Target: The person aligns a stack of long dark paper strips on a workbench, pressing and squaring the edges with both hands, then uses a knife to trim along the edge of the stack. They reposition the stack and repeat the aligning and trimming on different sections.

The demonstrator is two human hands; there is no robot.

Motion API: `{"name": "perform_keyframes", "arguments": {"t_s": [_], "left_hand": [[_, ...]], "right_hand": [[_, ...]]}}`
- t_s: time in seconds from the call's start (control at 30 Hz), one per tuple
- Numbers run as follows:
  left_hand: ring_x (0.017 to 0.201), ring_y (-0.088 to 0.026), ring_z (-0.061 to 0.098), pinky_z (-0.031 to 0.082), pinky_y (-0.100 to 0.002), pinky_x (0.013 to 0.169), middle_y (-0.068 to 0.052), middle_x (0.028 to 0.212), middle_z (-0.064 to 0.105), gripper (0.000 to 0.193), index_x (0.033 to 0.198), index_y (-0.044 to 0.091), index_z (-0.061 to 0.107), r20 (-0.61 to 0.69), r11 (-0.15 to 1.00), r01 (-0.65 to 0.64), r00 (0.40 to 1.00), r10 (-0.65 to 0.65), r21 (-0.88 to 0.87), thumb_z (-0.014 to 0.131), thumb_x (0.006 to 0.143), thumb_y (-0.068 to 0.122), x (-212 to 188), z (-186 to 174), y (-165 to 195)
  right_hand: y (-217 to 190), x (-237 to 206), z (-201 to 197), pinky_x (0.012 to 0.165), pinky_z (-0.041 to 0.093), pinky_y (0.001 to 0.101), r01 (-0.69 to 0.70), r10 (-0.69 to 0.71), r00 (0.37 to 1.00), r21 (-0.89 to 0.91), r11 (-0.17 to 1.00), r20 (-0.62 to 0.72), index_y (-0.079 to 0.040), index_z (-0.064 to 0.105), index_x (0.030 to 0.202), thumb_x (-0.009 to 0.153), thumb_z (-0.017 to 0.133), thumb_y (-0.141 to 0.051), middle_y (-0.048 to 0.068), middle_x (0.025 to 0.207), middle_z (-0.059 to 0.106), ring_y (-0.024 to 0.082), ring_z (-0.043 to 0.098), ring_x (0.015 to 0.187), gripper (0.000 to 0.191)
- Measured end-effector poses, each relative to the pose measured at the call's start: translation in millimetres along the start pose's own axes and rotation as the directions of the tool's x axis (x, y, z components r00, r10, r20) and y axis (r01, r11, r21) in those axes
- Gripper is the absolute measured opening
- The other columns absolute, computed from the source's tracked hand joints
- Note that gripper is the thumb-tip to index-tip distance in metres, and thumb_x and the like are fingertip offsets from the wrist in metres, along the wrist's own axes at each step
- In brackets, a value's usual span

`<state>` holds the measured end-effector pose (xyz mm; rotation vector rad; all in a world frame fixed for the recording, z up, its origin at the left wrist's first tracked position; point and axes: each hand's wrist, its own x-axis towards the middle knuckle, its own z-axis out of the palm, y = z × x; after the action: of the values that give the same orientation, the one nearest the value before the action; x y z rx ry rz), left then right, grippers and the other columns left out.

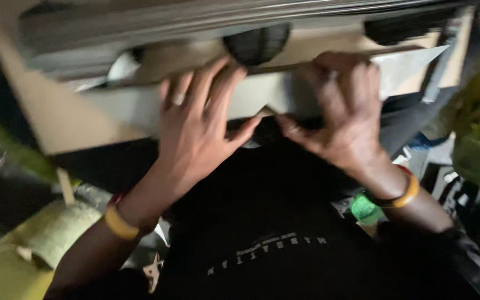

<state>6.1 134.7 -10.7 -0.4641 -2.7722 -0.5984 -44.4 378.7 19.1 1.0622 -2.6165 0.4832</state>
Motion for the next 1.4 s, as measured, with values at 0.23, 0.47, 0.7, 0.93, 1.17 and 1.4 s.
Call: {"name": "perform_keyframes", "arguments": {"t_s": [0.23, 0.47, 0.7, 0.93, 1.17, 1.4], "left_hand": [[0.088, -0.017, 0.056, 0.036, -0.039, 0.080, 0.005, 0.093, 0.061, 0.014, 0.114, 0.029, 0.077, -0.120, 0.846, -0.162, 0.959, 0.256, 0.507, 0.076, 0.100, 0.026, -0.7, -4.1, 8.0], [0.070, -0.010, 0.058, 0.036, -0.031, 0.072, 0.007, 0.078, 0.066, 0.027, 0.115, 0.025, 0.084, -0.082, 0.865, -0.229, 0.952, 0.294, 0.446, 0.069, 0.099, 0.009, 38.6, -12.9, 21.2], [0.077, -0.011, 0.050, 0.034, -0.031, 0.082, 0.008, 0.084, 0.061, 0.030, 0.128, 0.021, 0.084, -0.178, 0.799, -0.234, 0.904, 0.388, 0.554, 0.073, 0.103, 0.009, 73.4, 2.1, 14.6], [0.081, -0.013, 0.050, 0.037, -0.033, 0.086, 0.007, 0.086, 0.057, 0.028, 0.131, 0.021, 0.083, -0.222, 0.890, -0.180, 0.930, 0.292, 0.418, 0.078, 0.105, 0.012, 101.7, 6.4, 32.4], [0.090, -0.014, 0.056, 0.042, -0.036, 0.090, 0.004, 0.091, 0.059, 0.024, 0.127, 0.018, 0.080, -0.306, 0.920, -0.158, 0.911, 0.275, 0.357, 0.077, 0.105, 0.010, 85.7, 24.6, 30.1], [0.096, -0.019, 0.059, 0.046, -0.037, 0.087, -0.005, 0.104, 0.060, 0.006, 0.107, 0.006, 0.070, -0.299, 0.950, -0.137, 0.928, 0.223, 0.281, 0.072, 0.101, 0.003, 90.6, 11.3, 7.6]], "right_hand": [[58.6, -25.6, -16.8, 0.084, 0.055, 0.0360, -0.023, 0.032, 0.999, -0.223, 0.975, 0.037, -0.011, 0.074, 0.122, 0.106, 0.075, -0.003, 0.006, 0.104, 0.070, 0.020, 0.062, 0.095, 0.018], [122.5, -45.6, -76.6, 0.075, 0.056, 0.0357, -0.185, 0.177, 0.982, -0.146, 0.972, -0.061, -0.002, 0.080, 0.102, 0.096, 0.081, 0.005, 0.013, 0.098, 0.075, 0.027, 0.070, 0.086, 0.009], [189.8, -56.4, -47.0, 0.093, 0.055, 0.0283, -0.254, 0.279, 0.909, 0.119, 0.960, -0.310, 0.013, 0.070, 0.116, 0.103, 0.064, 0.024, 0.017, 0.118, 0.074, 0.022, 0.071, 0.109, 0.018], [190.2, -62.9, -47.8, 0.088, 0.055, 0.0310, -0.248, 0.220, 0.923, -0.052, 0.967, -0.316, 0.011, 0.071, 0.115, 0.101, 0.061, 0.021, 0.016, 0.115, 0.074, 0.023, 0.071, 0.103, 0.019], [198.1, -74.0, -56.0, 0.086, 0.051, 0.0371, -0.212, 0.148, 0.951, -0.224, 0.951, -0.273, 0.006, 0.075, 0.112, 0.098, 0.073, 0.014, 0.017, 0.111, 0.074, 0.029, 0.068, 0.100, 0.017], [186.6, -68.3, -14.0, 0.114, 0.055, 0.0389, -0.195, 0.269, 0.918, 0.260, 0.946, -0.290, 0.014, 0.062, 0.137, 0.111, 0.050, 0.015, 0.024, 0.137, 0.068, 0.029, 0.066, 0.130, 0.029]]}}
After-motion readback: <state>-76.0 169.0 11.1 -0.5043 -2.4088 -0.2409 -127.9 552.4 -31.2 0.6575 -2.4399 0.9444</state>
